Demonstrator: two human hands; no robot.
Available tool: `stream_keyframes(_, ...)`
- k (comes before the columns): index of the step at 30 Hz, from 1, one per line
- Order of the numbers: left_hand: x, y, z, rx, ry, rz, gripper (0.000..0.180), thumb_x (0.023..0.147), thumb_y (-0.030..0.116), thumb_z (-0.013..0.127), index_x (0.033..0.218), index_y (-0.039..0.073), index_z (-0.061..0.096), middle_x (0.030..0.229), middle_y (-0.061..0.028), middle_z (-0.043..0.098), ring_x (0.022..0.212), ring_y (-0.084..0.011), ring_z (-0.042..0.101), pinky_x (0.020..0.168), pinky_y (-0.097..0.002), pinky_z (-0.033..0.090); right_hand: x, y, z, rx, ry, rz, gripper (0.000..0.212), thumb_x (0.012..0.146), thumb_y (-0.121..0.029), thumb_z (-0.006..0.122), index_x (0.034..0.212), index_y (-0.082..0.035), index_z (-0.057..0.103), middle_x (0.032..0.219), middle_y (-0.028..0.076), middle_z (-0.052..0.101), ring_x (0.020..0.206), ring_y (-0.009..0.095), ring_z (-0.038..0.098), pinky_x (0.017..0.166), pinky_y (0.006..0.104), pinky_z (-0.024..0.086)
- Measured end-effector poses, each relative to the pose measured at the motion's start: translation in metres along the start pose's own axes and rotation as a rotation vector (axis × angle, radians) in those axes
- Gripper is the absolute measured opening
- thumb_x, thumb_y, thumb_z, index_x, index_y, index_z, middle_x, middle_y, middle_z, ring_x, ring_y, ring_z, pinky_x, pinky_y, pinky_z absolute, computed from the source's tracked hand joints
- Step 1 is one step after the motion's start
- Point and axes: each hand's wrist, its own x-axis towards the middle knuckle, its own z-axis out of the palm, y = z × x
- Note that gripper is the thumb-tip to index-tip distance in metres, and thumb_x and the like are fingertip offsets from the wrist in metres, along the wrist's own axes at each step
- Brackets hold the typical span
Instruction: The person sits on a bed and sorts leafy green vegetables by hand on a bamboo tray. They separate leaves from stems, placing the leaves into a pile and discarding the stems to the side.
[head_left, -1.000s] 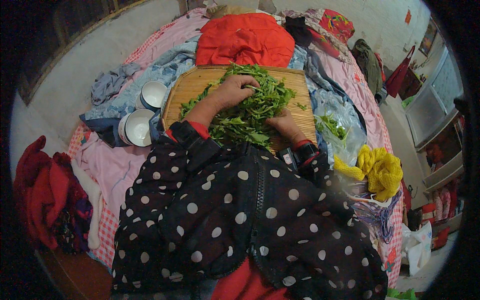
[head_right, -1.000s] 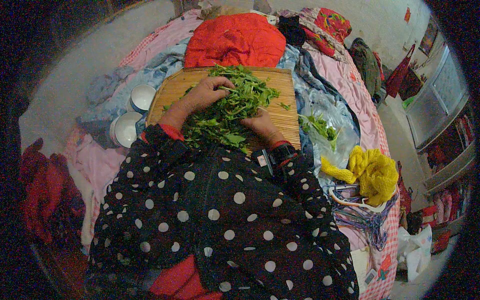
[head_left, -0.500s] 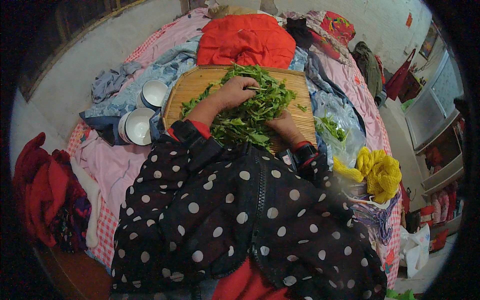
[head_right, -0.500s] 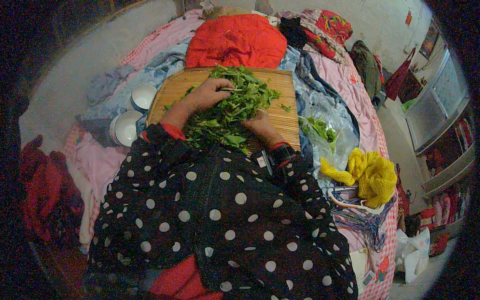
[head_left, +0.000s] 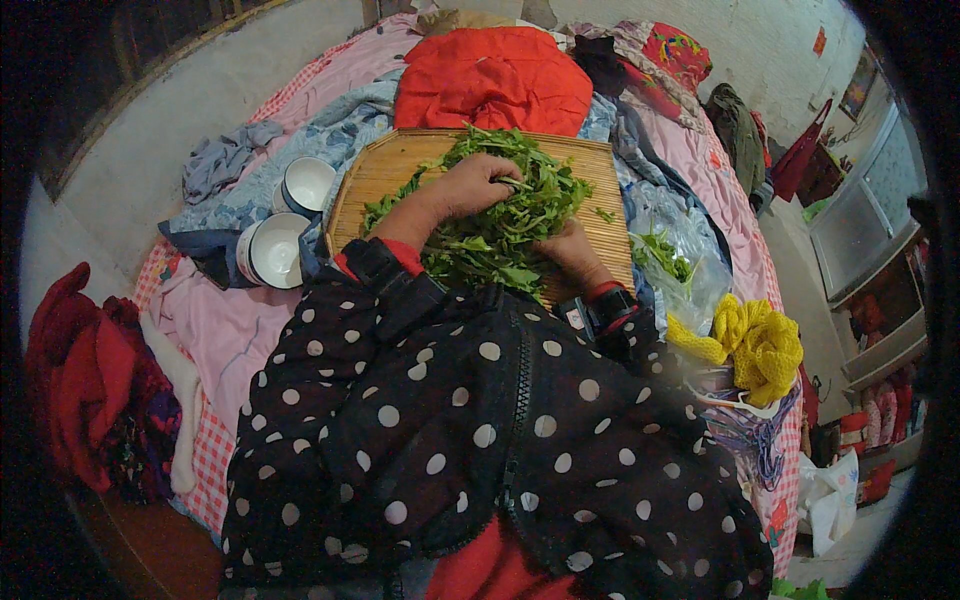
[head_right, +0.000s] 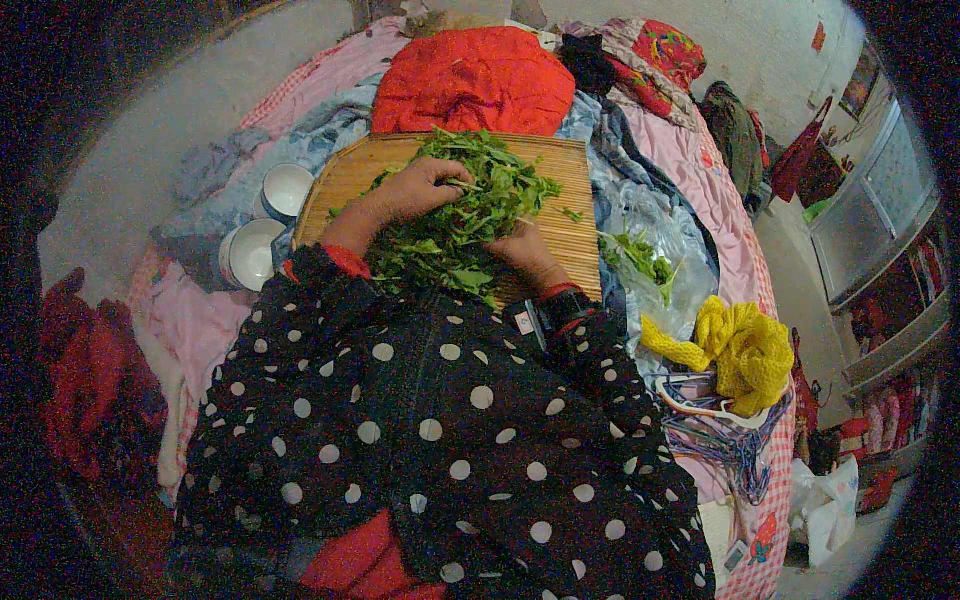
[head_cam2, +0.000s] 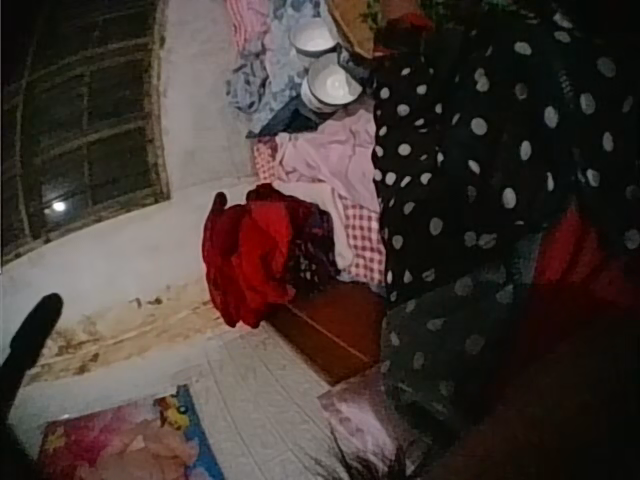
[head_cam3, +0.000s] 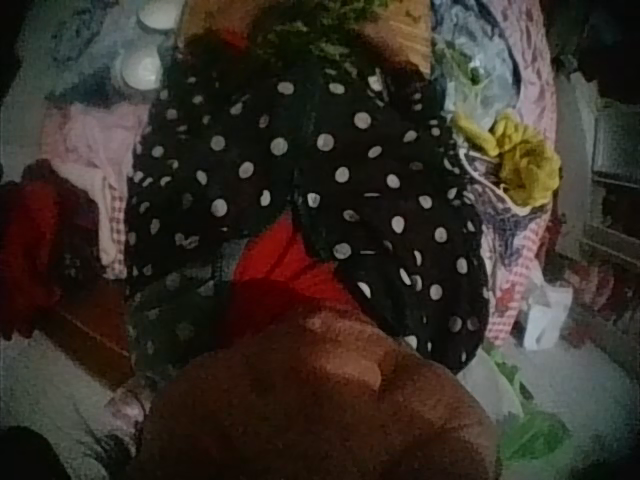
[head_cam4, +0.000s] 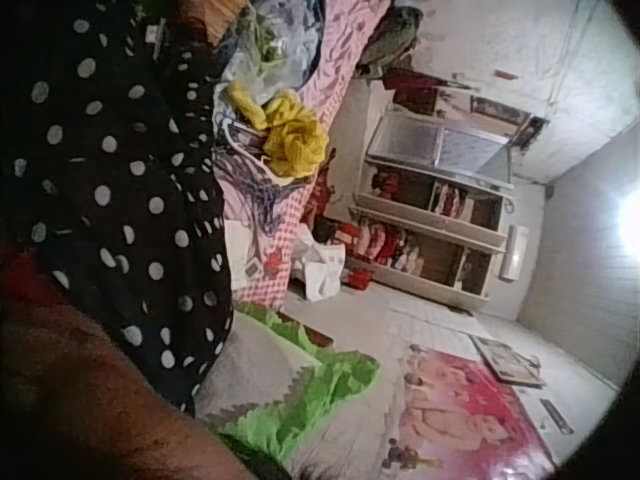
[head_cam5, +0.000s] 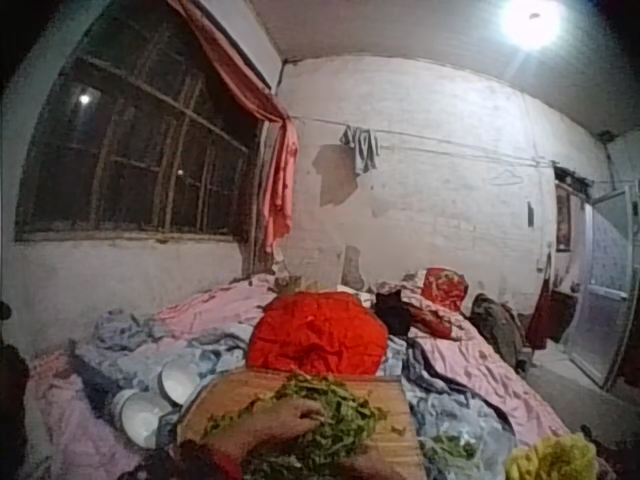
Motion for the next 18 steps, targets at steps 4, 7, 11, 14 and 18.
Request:
stream_keyframes(4,0.003,-0.001,0.001,0.049,-0.006,0.056,0.021,0.076,0.008,0.056,0.096,0.003,0.061,0.086,-0.0070,0.063,0.084,-0.0139,0.056,0.077,-0.0288,0.045,-0.003,-0.001,0.001,0.003,-0.025,-0.008,0.043,0.067,0.005,0.066,0.108,0.000,0.057,0.102,0.007,0.063,0.090,0.016,0.060,0.079,0.0303,0.049)
stream_keyframes(7,0.004,-0.003,0.002,0.041,-0.011,0.087,0.022,0.075,0.008,0.057,0.096,0.003,0.061,0.086,-0.0071,0.063,0.083,-0.0140,0.056,0.077,-0.0292,0.045,-0.004,-0.002,0.002,-0.023,-0.027,-0.024,0.043,0.067,0.004,0.065,0.109,0.000,0.056,0.103,0.007,0.063,0.091,0.016,0.059,0.079,0.0302,0.049)
stream_keyframes(11,0.003,-0.007,0.001,0.097,-0.003,0.111,0.021,0.075,0.008,0.057,0.096,0.003,0.061,0.086,-0.0057,0.063,0.083,-0.0132,0.056,0.076,-0.0284,0.045,-0.002,-0.004,0.002,-0.057,-0.016,-0.008,0.043,0.067,0.004,0.065,0.109,0.000,0.056,0.103,0.007,0.063,0.090,0.016,0.059,0.078,0.0302,0.049)
stream_keyframes(14,0.001,-0.010,0.004,-0.125,0.040,0.001,0.022,0.071,0.009,0.060,0.092,0.005,0.065,0.084,-0.0068,0.064,0.076,-0.0157,0.059,0.070,-0.0276,0.046,-0.003,-0.008,0.002,-0.058,-0.017,0.045,0.044,0.067,0.003,0.065,0.110,0.000,0.056,0.103,0.007,0.063,0.089,0.017,0.060,0.077,0.0305,0.049)
stream_keyframes(18,-0.005,-0.014,0.005,-0.315,0.214,0.001,0.021,0.073,0.012,0.063,0.093,0.005,0.065,0.082,-0.0022,0.063,0.072,-0.0105,0.055,0.067,-0.0246,0.045,-0.006,-0.011,0.002,0.018,-0.004,0.027,0.045,0.067,0.003,0.065,0.111,0.001,0.055,0.102,0.008,0.063,0.087,0.018,0.060,0.077,0.0305,0.049)
